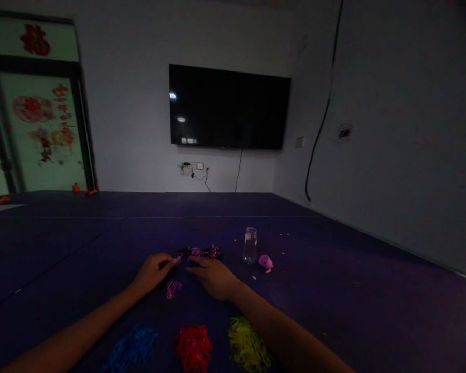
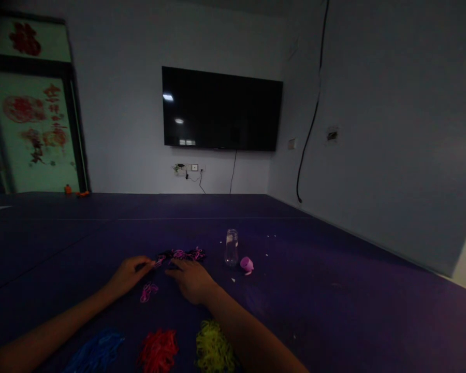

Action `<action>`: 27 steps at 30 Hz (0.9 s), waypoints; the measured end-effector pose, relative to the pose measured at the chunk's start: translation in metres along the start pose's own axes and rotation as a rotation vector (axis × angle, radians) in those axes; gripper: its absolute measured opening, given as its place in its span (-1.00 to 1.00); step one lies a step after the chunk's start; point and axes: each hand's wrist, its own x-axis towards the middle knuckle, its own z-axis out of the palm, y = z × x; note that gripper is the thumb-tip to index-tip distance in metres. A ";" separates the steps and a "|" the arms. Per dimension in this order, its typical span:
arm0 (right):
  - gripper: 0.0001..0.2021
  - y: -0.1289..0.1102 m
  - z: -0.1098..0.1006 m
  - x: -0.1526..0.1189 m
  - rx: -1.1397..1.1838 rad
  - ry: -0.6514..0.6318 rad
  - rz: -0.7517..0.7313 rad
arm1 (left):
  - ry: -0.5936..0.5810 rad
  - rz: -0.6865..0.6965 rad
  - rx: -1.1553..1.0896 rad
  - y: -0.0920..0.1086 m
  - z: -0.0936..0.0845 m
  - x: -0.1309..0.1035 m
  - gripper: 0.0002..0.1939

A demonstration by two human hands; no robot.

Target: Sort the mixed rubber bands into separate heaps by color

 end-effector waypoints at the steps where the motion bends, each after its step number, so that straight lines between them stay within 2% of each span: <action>1: -0.61 0.000 0.000 0.000 0.002 0.000 0.002 | -0.013 -0.020 -0.038 -0.001 0.000 0.000 -0.65; 3: -0.61 -0.001 -0.001 0.000 0.007 -0.002 0.004 | -0.028 -0.043 -0.123 -0.005 0.001 0.001 -0.63; 7: -0.60 -0.002 -0.003 -0.001 0.018 -0.007 0.000 | 0.025 -0.076 -0.237 -0.015 0.002 0.005 -0.62; 11: -0.59 -0.002 -0.003 -0.001 0.030 -0.013 0.004 | 0.073 -0.145 -0.265 -0.022 0.004 0.007 -0.58; 14: -0.59 -0.001 -0.003 -0.001 0.036 -0.011 0.012 | 0.093 -0.148 -0.239 -0.020 0.004 0.006 -0.59; 19: -0.59 -0.002 -0.003 -0.001 0.039 -0.003 0.002 | -0.001 -0.081 -0.191 -0.012 0.003 0.004 -0.62; 22: -0.59 -0.002 -0.003 -0.001 0.045 -0.007 0.016 | -0.056 -0.094 -0.173 -0.011 0.003 0.005 -0.58; 27: -0.60 -0.002 -0.003 0.000 0.025 0.001 0.030 | -0.038 -0.101 -0.091 -0.015 0.004 0.006 -0.57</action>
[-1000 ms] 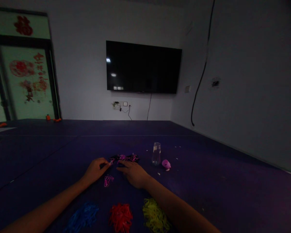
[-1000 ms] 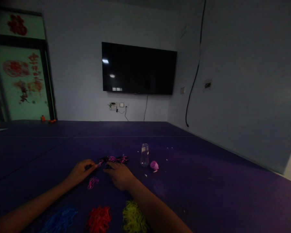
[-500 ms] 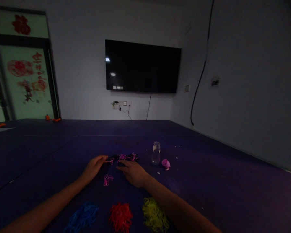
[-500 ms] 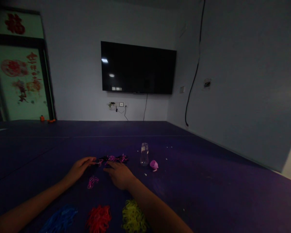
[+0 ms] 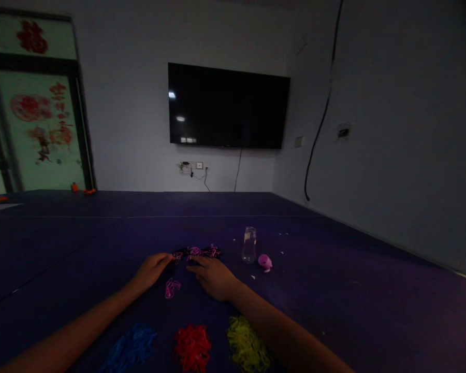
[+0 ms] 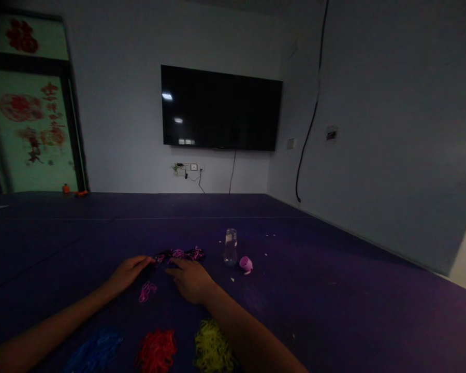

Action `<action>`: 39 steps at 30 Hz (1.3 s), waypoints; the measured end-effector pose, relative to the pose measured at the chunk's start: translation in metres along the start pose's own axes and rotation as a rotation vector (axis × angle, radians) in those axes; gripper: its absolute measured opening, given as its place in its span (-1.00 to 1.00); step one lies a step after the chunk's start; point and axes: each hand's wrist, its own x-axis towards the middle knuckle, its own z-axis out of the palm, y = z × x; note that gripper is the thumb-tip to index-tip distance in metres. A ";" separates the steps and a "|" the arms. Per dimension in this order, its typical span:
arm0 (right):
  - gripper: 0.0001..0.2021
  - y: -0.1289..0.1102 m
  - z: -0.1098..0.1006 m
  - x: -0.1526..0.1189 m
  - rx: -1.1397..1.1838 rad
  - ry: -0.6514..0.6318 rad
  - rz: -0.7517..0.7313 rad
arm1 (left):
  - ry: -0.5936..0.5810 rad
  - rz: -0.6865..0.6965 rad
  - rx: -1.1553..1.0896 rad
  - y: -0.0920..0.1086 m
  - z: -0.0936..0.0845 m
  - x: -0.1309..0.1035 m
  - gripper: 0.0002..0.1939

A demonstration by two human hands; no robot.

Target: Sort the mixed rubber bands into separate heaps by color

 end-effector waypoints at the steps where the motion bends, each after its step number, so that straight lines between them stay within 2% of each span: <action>1: -0.60 0.000 0.000 0.000 -0.004 0.008 0.005 | 0.008 0.023 0.022 -0.001 0.001 0.000 -0.57; 5: -0.62 0.002 0.003 0.000 -0.023 0.050 0.082 | 0.032 0.194 0.140 -0.003 0.005 -0.001 -0.61; 9: -0.62 0.005 0.006 0.001 -0.024 0.067 0.181 | -0.016 0.324 0.276 -0.010 0.010 0.000 -0.66; 13: -0.61 0.007 0.008 0.001 -0.006 0.052 0.213 | -0.056 0.286 0.371 -0.021 0.014 0.003 -0.66; 19: -0.63 0.008 0.009 0.001 0.022 0.043 0.200 | -0.118 0.254 0.366 -0.027 0.015 0.005 -0.61; 27: -0.63 0.007 0.008 0.001 0.042 0.052 0.208 | -0.073 0.313 0.361 -0.028 0.015 0.006 -0.62; 33: -0.62 0.008 0.009 0.001 0.050 0.052 0.199 | 0.001 0.317 0.292 -0.020 0.012 0.003 -0.60; 39: -0.62 0.008 0.009 0.001 0.043 0.043 0.201 | 0.008 0.317 0.250 -0.016 0.011 0.000 -0.62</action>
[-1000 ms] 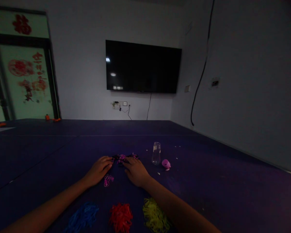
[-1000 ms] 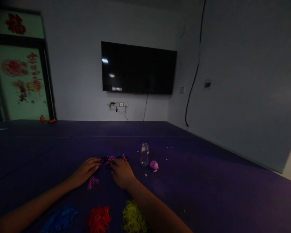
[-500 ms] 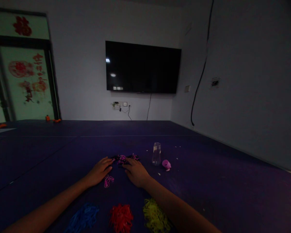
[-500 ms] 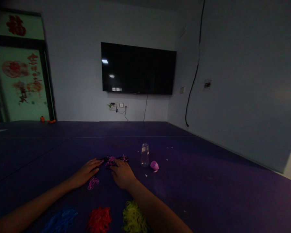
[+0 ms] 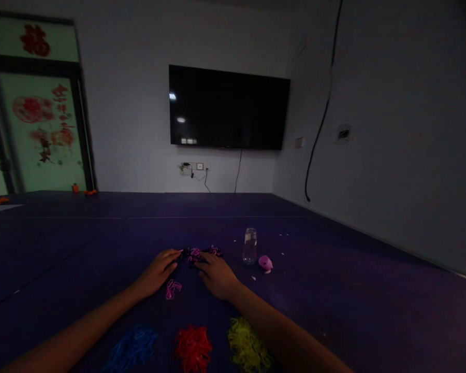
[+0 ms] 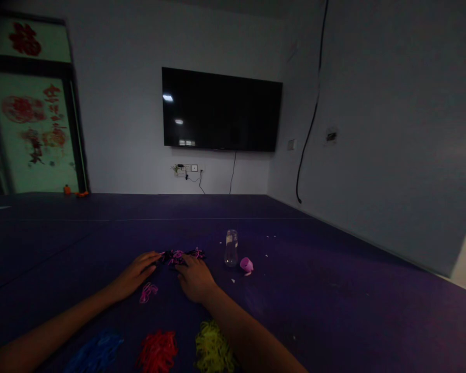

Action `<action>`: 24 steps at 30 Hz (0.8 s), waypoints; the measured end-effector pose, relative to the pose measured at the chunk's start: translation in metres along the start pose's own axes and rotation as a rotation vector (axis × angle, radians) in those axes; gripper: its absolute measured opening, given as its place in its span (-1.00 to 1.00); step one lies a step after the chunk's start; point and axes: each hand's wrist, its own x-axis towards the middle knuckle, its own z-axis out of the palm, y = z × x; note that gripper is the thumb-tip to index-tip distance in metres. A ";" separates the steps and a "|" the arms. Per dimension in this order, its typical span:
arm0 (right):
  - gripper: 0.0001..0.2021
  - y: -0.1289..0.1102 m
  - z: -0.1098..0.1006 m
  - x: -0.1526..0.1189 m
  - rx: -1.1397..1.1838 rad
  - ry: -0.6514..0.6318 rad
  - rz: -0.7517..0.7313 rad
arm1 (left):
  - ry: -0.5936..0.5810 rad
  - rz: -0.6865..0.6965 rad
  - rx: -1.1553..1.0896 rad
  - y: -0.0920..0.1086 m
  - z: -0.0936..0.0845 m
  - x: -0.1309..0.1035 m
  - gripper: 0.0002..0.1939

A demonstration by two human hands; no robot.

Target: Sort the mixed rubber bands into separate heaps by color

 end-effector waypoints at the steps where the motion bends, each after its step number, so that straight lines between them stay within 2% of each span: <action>1: -0.62 0.000 0.000 0.000 0.001 -0.001 0.001 | -0.003 -0.001 0.000 0.000 0.000 0.000 -0.62; 10: -0.63 -0.004 -0.005 -0.001 0.001 -0.014 0.001 | -0.039 -0.035 0.020 -0.002 0.001 -0.001 -0.57; 18: -0.62 -0.004 -0.004 0.000 0.000 -0.008 0.000 | 0.010 -0.059 0.012 0.004 -0.001 0.000 -0.64; 24: -0.62 -0.003 -0.002 0.000 0.000 -0.006 -0.018 | -0.008 -0.059 0.019 0.007 -0.002 0.000 -0.69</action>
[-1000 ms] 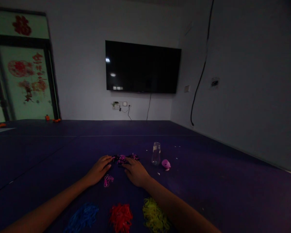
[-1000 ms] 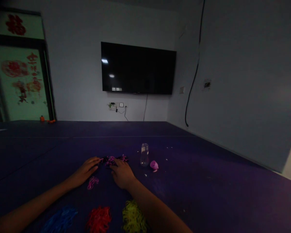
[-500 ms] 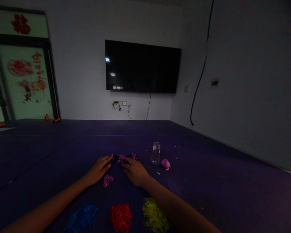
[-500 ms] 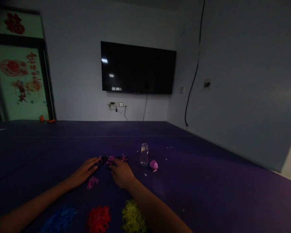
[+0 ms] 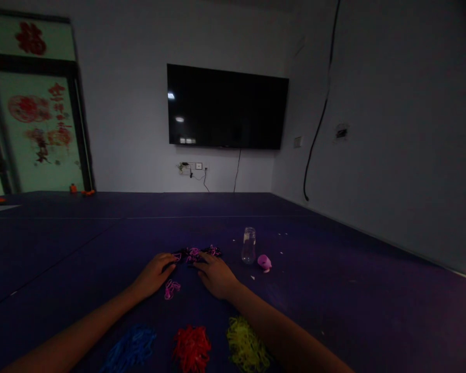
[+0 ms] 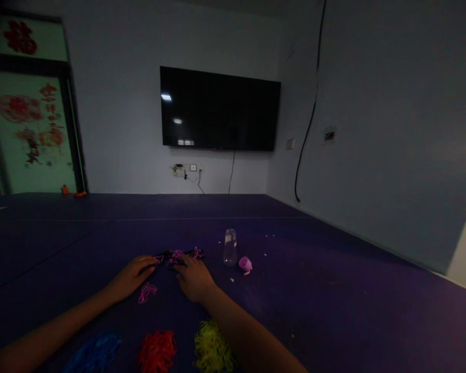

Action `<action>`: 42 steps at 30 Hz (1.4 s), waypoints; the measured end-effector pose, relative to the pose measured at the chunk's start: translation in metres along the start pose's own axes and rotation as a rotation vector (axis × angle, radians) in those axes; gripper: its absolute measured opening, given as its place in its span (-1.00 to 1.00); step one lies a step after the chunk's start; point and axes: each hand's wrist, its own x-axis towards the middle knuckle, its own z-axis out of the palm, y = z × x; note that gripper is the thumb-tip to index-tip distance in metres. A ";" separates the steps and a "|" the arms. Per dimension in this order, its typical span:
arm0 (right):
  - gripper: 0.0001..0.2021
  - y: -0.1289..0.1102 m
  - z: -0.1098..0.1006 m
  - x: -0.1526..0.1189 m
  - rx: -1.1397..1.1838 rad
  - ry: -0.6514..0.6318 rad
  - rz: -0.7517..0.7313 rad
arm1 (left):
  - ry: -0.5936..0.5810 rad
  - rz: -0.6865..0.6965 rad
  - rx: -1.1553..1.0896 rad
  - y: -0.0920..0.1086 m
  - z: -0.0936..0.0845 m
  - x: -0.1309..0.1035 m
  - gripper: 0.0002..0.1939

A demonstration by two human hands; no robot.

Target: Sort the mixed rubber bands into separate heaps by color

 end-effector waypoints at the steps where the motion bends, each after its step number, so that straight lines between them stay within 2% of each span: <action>1: -0.62 0.000 0.000 0.000 0.000 0.001 -0.001 | -0.003 0.004 0.004 -0.001 0.001 0.000 -0.70; 10: -0.62 0.000 -0.001 0.000 0.001 -0.006 0.002 | -0.038 0.006 0.069 -0.014 0.007 0.000 -0.68; 17: -0.62 -0.002 -0.003 0.000 -0.006 -0.012 0.011 | -0.068 0.014 0.024 -0.010 0.003 0.002 -0.68; 30: -0.62 -0.002 -0.002 0.000 -0.005 -0.013 0.015 | 0.005 -0.073 -0.166 -0.004 -0.005 0.005 -0.69; 37: -0.62 -0.003 -0.004 0.000 0.002 -0.021 0.018 | -0.012 -0.031 -0.120 0.002 -0.009 0.002 -0.69; 42: -0.62 -0.004 -0.005 -0.001 0.001 -0.019 0.026 | -0.043 0.004 -0.019 -0.005 -0.001 0.002 -0.72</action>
